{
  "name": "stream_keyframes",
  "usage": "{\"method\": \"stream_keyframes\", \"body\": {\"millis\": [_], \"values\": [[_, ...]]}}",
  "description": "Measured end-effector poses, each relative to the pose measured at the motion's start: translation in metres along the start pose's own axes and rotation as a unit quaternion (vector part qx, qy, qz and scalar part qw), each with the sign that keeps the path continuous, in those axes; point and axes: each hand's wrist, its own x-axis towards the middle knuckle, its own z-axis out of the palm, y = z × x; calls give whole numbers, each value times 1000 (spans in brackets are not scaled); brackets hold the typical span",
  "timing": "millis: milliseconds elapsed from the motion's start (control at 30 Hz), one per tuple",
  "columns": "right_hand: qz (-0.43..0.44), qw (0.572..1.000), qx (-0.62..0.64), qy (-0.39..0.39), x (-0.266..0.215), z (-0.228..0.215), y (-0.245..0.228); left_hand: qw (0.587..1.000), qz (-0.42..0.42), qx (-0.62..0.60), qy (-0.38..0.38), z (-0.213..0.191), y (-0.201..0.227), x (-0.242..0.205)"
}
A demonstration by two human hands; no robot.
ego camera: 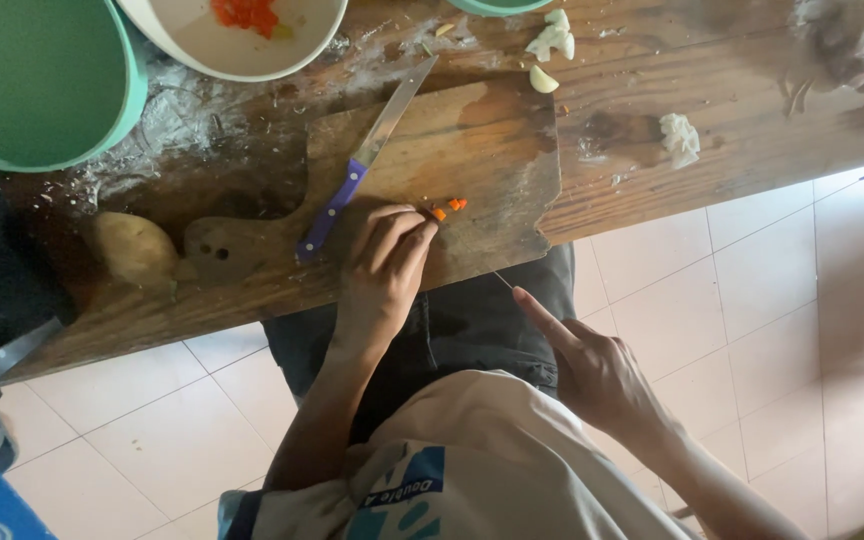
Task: The person uses two knives to chop chili and garlic on a wooden board, occasionally scraping the pieces into a bowl.
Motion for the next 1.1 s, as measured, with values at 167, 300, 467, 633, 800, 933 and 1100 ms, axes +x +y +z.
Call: {"method": "stream_keyframes", "body": {"millis": [167, 300, 467, 633, 800, 933, 1100], "values": [[-12, 1000, -21, 5, 8, 10, 7, 1000, -8, 1, 15, -1, 3, -1], [27, 999, -43, -18, -3, 7, 7, 1000, -7, 1, 20, -1, 5, 0], [24, 999, -27, -8, -6, 1, 2, 1000, -2, -6, 23, 0, 3, 0], [37, 998, -54, -20, 0, 3, -9, 1000, -16, -2, 17, -3, 6, 0], [31, 998, -45, 5, -8, -3, -7, 999, -9, -9, 30, -2, 6, 0], [66, 995, -69, -26, 1, 0, -9, 999, -10, -19, 46, 2, 3, -3], [47, 996, -72, -23, -3, -6, -9, 994, -28, -54, 94, 5, 4, 0]]}}
